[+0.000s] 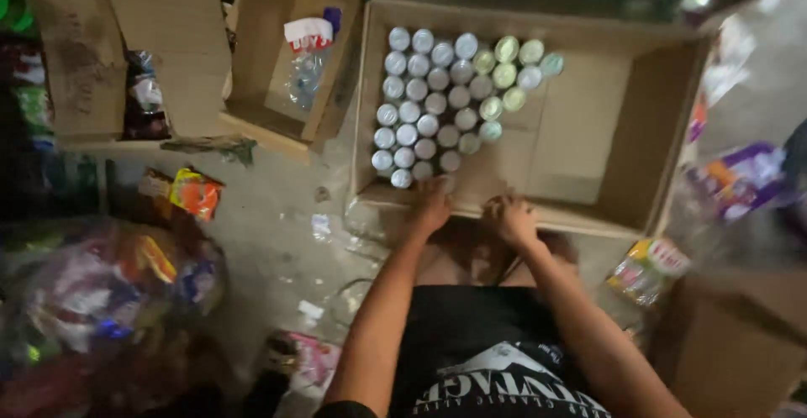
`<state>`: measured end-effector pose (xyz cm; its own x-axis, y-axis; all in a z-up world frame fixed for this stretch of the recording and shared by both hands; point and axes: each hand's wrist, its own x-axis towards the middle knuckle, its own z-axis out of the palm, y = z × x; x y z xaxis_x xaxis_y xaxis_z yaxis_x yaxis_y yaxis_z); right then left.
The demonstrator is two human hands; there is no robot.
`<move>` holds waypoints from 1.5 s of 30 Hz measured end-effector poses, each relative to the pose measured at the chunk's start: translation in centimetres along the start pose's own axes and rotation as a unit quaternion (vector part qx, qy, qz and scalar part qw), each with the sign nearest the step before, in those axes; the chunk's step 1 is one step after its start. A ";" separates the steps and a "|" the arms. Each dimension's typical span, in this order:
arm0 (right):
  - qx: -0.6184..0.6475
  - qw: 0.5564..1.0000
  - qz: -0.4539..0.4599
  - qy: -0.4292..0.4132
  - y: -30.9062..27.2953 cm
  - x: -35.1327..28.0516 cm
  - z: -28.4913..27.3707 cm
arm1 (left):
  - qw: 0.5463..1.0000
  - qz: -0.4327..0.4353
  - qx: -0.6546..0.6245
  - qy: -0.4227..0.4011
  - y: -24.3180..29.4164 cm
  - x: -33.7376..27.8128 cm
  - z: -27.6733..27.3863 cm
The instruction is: Organizing and stocking canned goods on shelves and in a storage box.
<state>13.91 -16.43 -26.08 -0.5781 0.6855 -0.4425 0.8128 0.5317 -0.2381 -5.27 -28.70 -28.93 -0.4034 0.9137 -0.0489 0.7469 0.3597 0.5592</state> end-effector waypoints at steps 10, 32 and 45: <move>0.015 0.997 0.042 -0.068 -2.0 2.1 1.4 | 0.996 -0.067 -0.025 -0.062 -1.1 1.1 2.6; 0.364 0.922 0.117 -0.060 4.0 14.9 12.5 | 0.998 -0.057 0.015 0.004 -3.0 12.0 2.9; 0.788 0.559 0.225 -0.126 0.3 15.2 10.8 | 0.994 0.031 0.096 -0.039 -4.8 14.0 0.6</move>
<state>6.15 -11.20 -42.25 -0.4225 0.3767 -0.8244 0.0413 -0.9006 -0.4327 -14.15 -17.49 -32.81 -0.3169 0.9445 -0.0866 0.8592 0.3246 0.3954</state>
